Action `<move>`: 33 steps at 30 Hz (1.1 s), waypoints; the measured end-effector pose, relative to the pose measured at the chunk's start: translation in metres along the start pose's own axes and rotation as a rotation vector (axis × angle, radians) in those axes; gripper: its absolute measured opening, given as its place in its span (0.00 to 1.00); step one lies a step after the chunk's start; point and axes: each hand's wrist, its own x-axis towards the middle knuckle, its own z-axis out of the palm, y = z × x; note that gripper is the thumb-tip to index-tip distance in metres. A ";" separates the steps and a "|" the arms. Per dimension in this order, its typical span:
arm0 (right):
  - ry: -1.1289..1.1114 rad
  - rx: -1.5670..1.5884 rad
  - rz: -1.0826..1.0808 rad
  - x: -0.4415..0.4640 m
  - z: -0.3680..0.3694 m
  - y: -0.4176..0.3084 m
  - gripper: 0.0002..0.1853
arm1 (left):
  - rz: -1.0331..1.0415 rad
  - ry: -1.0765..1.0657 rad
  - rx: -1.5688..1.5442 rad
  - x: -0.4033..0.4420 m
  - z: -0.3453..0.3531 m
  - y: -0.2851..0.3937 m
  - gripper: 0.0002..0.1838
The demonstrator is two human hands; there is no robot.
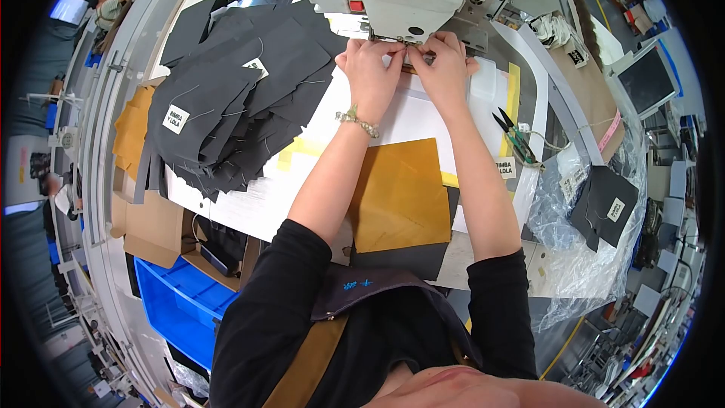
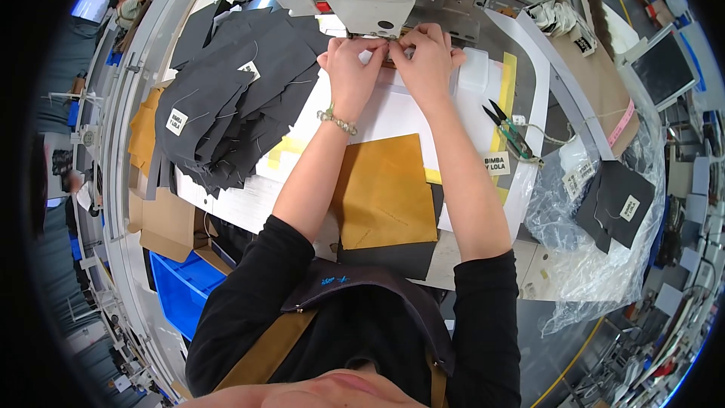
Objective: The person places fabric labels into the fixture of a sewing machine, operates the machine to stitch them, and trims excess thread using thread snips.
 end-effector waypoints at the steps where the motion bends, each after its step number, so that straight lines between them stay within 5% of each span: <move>1: 0.001 0.009 0.006 0.000 0.000 0.000 0.10 | 0.003 0.001 0.000 -0.001 0.000 0.000 0.05; 12: -0.026 0.020 0.016 -0.001 -0.003 -0.003 0.08 | -0.085 0.002 -0.181 0.003 -0.004 0.004 0.06; 33: -0.035 0.021 -0.007 0.000 0.001 0.001 0.08 | -0.190 -0.013 -0.070 0.004 -0.005 0.008 0.07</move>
